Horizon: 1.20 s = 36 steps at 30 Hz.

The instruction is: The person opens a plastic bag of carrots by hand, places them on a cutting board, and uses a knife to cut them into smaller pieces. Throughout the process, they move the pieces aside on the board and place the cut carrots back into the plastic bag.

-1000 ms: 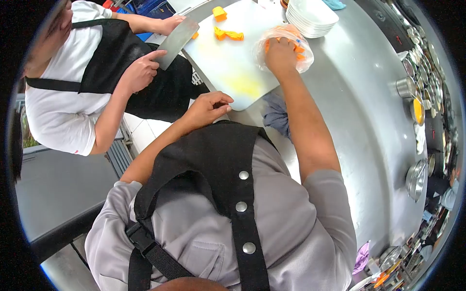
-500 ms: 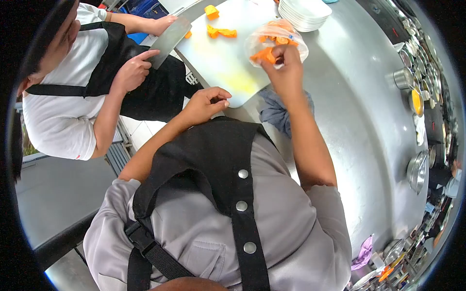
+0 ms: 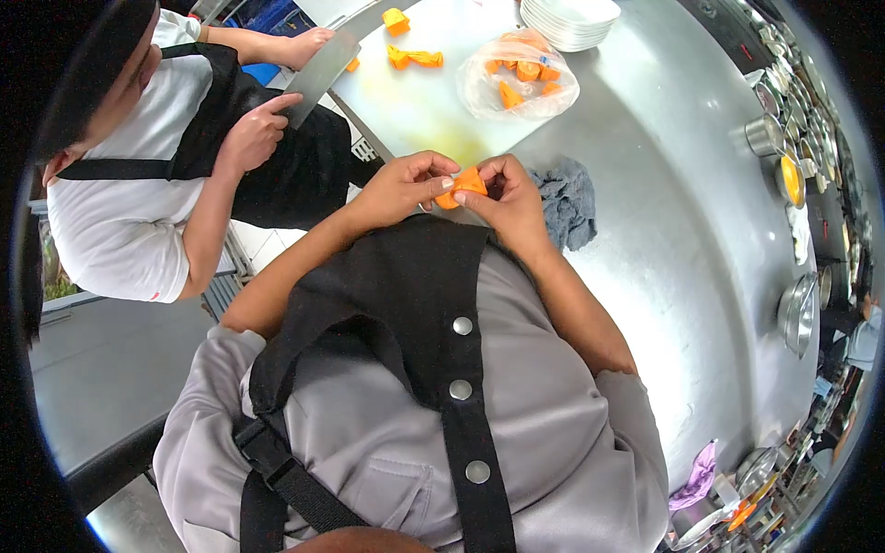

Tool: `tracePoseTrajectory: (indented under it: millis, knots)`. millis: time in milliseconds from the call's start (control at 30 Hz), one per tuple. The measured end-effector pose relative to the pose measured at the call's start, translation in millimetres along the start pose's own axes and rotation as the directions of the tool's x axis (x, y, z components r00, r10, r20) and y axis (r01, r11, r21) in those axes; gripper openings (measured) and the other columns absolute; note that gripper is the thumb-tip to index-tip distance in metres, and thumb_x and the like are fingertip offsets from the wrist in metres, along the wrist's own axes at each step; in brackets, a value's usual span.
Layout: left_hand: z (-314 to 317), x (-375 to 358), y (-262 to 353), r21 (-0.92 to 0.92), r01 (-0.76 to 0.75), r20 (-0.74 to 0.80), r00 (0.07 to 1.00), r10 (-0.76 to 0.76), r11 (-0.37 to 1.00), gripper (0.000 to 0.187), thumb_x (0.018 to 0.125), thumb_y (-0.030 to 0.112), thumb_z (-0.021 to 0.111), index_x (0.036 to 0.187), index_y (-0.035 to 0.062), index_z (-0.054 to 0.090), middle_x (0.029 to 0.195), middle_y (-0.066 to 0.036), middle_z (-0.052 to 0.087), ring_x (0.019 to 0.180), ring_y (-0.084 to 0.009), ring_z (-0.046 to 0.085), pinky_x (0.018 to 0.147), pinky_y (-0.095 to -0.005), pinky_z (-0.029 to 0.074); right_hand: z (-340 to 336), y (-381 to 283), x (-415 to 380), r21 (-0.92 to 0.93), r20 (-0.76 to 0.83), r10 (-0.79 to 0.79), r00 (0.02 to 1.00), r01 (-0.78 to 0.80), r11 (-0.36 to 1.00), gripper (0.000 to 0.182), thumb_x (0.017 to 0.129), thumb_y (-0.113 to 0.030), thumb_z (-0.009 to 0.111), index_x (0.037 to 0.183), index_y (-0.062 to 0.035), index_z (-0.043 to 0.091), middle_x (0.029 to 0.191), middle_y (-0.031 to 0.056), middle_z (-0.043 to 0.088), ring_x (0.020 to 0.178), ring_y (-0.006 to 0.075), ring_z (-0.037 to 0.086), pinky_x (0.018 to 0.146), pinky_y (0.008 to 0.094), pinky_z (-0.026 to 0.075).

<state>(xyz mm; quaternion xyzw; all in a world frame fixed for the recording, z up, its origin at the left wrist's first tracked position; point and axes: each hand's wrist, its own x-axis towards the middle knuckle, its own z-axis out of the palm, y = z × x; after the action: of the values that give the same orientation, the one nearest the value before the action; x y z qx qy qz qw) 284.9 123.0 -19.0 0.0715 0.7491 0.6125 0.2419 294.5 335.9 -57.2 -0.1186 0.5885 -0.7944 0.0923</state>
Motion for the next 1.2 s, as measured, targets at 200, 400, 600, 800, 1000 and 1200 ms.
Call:
tracePoseTrajectory:
  millis: [200,400,600,800,1000,1200]
  knots:
    - [-3.3,-2.6,-4.4,-0.06,-0.016,-0.037,0.999,0.014,0.998,0.032,0.1,0.027,0.066,0.119,0.0008,0.064,0.092,-0.003,0.067,0.074,-0.0084,0.061,0.066,-0.024,0.053,2.9,-5.0,6.3,-0.057,0.022,-0.033,0.999,0.034,0.998,0.034,0.085,-0.003,0.081,0.104,-0.0037,0.053,0.1,0.002,0.062,0.089,0.0067,0.061,0.08,0.024,0.053]
    - [-1.5,-6.7,-6.7,-0.354,0.059,-0.018,0.997,-0.07,0.933,0.028,0.103,0.026,0.062,0.118,0.0022,0.063,0.097,-0.003,0.067,0.077,-0.008,0.062,0.068,-0.0235,0.054,8.0,-9.1,15.7,-0.055,0.045,-0.045,0.998,0.048,0.997,0.033,0.085,-0.003,0.081,0.105,-0.0029,0.055,0.101,0.0033,0.065,0.089,0.0074,0.063,0.081,0.0245,0.054]
    - [-2.5,-7.2,-12.4,-0.437,0.036,0.012,0.999,-0.034,0.899,0.027,0.103,0.025,0.062,0.118,0.0028,0.062,0.102,-0.004,0.066,0.082,-0.0082,0.062,0.069,-0.0238,0.055,8.0,-0.5,19.1,-0.065,0.109,-0.028,0.994,0.036,0.997,0.032,0.085,-0.003,0.081,0.107,-0.0023,0.057,0.101,0.0038,0.066,0.089,0.0078,0.064,0.081,0.0243,0.054]
    - [-1.3,-10.3,-12.4,-0.432,0.047,0.002,0.999,-0.051,0.9,0.027,0.102,0.025,0.064,0.117,0.0032,0.062,0.102,-0.003,0.065,0.083,-0.008,0.061,0.069,-0.0238,0.054,7.6,2.0,16.5,-0.097,0.109,-0.036,0.993,0.047,0.994,0.033,0.085,-0.004,0.081,0.108,-0.0014,0.058,0.104,0.0048,0.068,0.091,0.0086,0.065,0.081,0.025,0.054]
    - [2.5,-9.6,-12.0,-0.497,0.027,-0.011,0.999,-0.037,0.867,0.029,0.102,0.024,0.064,0.123,0.0041,0.059,0.104,-0.002,0.064,0.084,-0.0081,0.06,0.068,-0.0235,0.052,8.3,-1.3,17.1,-0.134,0.108,-0.035,0.994,0.049,0.99,0.035,0.084,-0.004,0.081,0.113,-0.001,0.061,0.105,0.0057,0.069,0.091,0.0109,0.066,0.081,0.0263,0.055]
    - [-2.7,-8.8,-15.5,-0.583,-0.041,-0.088,0.996,-0.013,0.811,0.034,0.099,0.01,0.065,0.13,0.0007,0.055,0.116,-0.007,0.064,0.103,-0.0144,0.063,0.087,-0.0307,0.054,8.6,-2.9,18.9,-0.209,0.113,-0.018,0.993,0.041,0.977,0.039,0.085,-0.007,0.081,0.118,-0.0011,0.062,0.105,0.0059,0.068,0.089,0.0116,0.065,0.079,0.0266,0.055]
